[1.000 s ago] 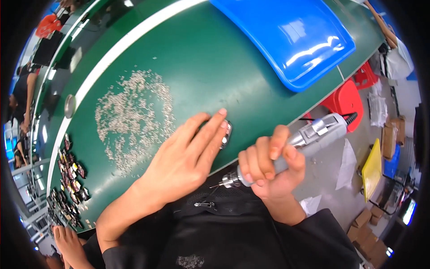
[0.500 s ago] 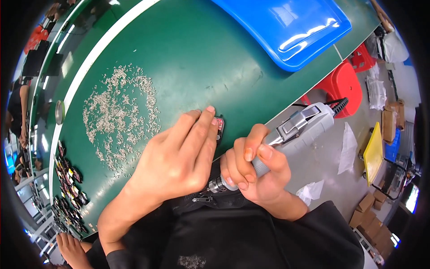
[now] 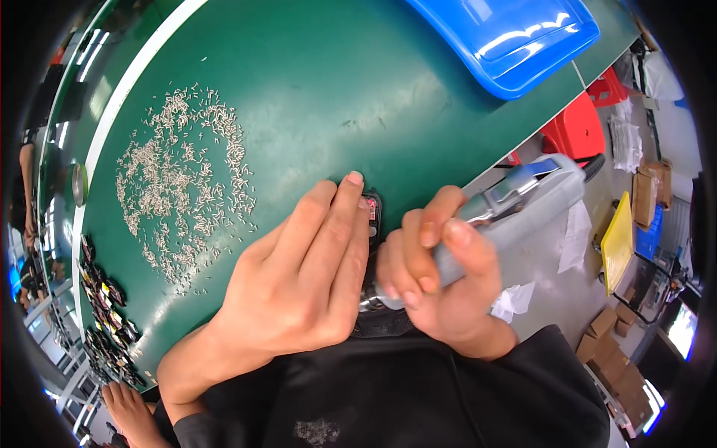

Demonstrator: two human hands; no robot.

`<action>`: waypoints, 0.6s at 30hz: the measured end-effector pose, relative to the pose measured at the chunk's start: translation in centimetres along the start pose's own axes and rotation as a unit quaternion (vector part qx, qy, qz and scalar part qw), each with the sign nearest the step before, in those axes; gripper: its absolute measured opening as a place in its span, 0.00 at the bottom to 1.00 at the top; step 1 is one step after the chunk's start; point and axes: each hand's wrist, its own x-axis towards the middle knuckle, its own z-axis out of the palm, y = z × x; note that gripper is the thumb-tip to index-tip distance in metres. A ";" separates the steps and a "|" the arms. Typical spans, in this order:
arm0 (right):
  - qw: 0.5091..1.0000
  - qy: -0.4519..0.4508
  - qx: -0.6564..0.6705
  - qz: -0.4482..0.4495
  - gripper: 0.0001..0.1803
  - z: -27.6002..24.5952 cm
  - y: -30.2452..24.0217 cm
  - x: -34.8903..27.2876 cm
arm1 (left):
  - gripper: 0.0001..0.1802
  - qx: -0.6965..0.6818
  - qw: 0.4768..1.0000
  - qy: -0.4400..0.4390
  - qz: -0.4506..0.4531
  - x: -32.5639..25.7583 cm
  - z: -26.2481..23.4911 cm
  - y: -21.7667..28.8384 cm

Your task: Assembling small electronic components using a power screwdriver on a production line.

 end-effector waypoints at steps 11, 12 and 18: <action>0.955 -0.275 -0.014 -0.107 0.18 -1.7 -7.3 6.0 | 0.16 -0.006 0.999 -0.031 -0.020 -0.9 -0.3 0.5; 0.956 -0.275 -0.017 -0.102 0.18 -1.2 -7.6 6.2 | 0.19 -0.010 0.999 -0.030 -0.022 -1.2 -0.2 0.4; 0.940 -0.295 -0.161 -0.066 0.20 0.1 -8.6 7.1 | 0.22 -0.043 0.998 -0.011 -0.032 -0.9 0.1 0.3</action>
